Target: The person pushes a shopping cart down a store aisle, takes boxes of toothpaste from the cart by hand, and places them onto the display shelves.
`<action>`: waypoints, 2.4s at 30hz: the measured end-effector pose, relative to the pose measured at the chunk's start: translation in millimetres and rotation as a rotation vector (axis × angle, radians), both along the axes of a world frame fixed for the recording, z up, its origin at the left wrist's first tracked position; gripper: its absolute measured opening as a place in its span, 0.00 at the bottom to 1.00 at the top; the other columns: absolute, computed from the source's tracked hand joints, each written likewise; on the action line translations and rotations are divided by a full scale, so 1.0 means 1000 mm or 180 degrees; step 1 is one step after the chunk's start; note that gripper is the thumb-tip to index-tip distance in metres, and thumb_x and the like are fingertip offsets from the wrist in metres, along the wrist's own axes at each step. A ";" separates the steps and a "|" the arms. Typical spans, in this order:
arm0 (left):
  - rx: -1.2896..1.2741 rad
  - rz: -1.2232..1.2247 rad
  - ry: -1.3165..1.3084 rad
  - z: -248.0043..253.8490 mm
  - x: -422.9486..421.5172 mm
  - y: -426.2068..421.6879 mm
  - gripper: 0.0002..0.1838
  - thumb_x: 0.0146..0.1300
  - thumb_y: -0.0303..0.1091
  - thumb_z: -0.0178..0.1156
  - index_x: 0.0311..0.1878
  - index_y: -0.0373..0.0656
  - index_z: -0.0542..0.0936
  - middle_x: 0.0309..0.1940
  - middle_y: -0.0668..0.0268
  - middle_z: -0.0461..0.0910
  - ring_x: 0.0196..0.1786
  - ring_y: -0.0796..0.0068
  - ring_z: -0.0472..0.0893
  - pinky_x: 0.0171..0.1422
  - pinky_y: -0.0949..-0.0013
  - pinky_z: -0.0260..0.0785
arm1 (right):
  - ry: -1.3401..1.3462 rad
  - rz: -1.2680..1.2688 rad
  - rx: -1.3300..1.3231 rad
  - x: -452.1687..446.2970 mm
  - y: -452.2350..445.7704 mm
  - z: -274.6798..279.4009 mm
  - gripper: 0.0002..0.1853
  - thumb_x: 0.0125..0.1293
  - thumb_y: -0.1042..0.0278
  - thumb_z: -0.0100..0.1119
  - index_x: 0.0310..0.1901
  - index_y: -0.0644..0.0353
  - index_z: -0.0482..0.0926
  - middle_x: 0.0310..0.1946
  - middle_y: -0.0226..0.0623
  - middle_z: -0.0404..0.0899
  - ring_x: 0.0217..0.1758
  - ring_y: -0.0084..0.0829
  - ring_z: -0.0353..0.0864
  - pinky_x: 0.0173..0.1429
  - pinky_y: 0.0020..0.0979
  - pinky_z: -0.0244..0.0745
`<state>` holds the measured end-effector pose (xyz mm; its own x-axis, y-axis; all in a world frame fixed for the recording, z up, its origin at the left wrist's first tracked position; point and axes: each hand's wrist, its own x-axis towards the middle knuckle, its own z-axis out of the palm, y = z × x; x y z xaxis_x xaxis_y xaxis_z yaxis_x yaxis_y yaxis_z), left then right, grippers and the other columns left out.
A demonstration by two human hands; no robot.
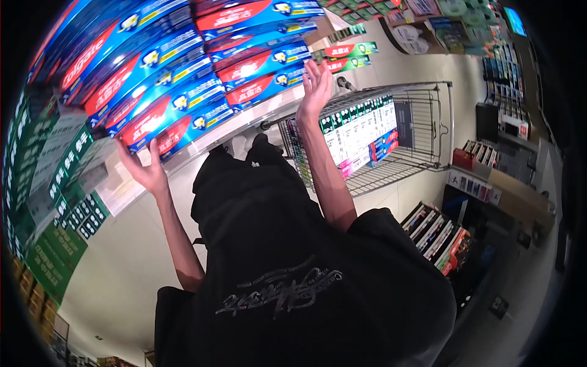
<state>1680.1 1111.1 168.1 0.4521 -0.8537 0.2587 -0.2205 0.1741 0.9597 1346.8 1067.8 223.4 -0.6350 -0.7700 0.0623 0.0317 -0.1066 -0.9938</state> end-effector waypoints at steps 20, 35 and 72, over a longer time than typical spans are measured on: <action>0.3567 -0.1559 0.0180 -0.146 -0.037 0.175 0.18 0.67 0.38 0.54 0.56 0.39 0.74 0.42 0.60 0.80 0.42 0.71 0.80 0.45 0.69 0.73 | 0.1490 -0.3229 0.3171 -0.433 0.308 -0.137 0.42 0.47 0.57 0.67 0.58 0.78 0.61 0.56 0.62 0.66 0.62 0.55 0.63 0.67 0.43 0.59; 0.3986 -0.2006 -0.0649 -0.065 -0.110 0.108 0.28 0.67 0.48 0.52 0.64 0.41 0.66 0.51 0.59 0.78 0.52 0.68 0.78 0.49 0.65 0.69 | 0.0224 -0.3107 0.3174 -0.497 0.324 -0.196 0.50 0.34 0.49 0.81 0.57 0.68 0.65 0.48 0.44 0.78 0.48 0.34 0.79 0.53 0.31 0.74; 0.1309 -0.1869 0.1607 0.085 -0.068 0.088 0.39 0.68 0.65 0.29 0.69 0.42 0.57 0.54 0.55 0.75 0.48 0.67 0.80 0.45 0.68 0.74 | 0.0978 0.2498 0.0833 0.007 0.188 0.028 0.37 0.48 0.63 0.69 0.60 0.66 0.64 0.48 0.43 0.72 0.50 0.33 0.74 0.58 0.33 0.68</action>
<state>1611.7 1198.6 252.7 -0.1123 -0.9659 -0.2332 0.2641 -0.2553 0.9301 1354.2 1256.0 250.9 0.0988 -0.9905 -0.0960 -0.2725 0.0658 -0.9599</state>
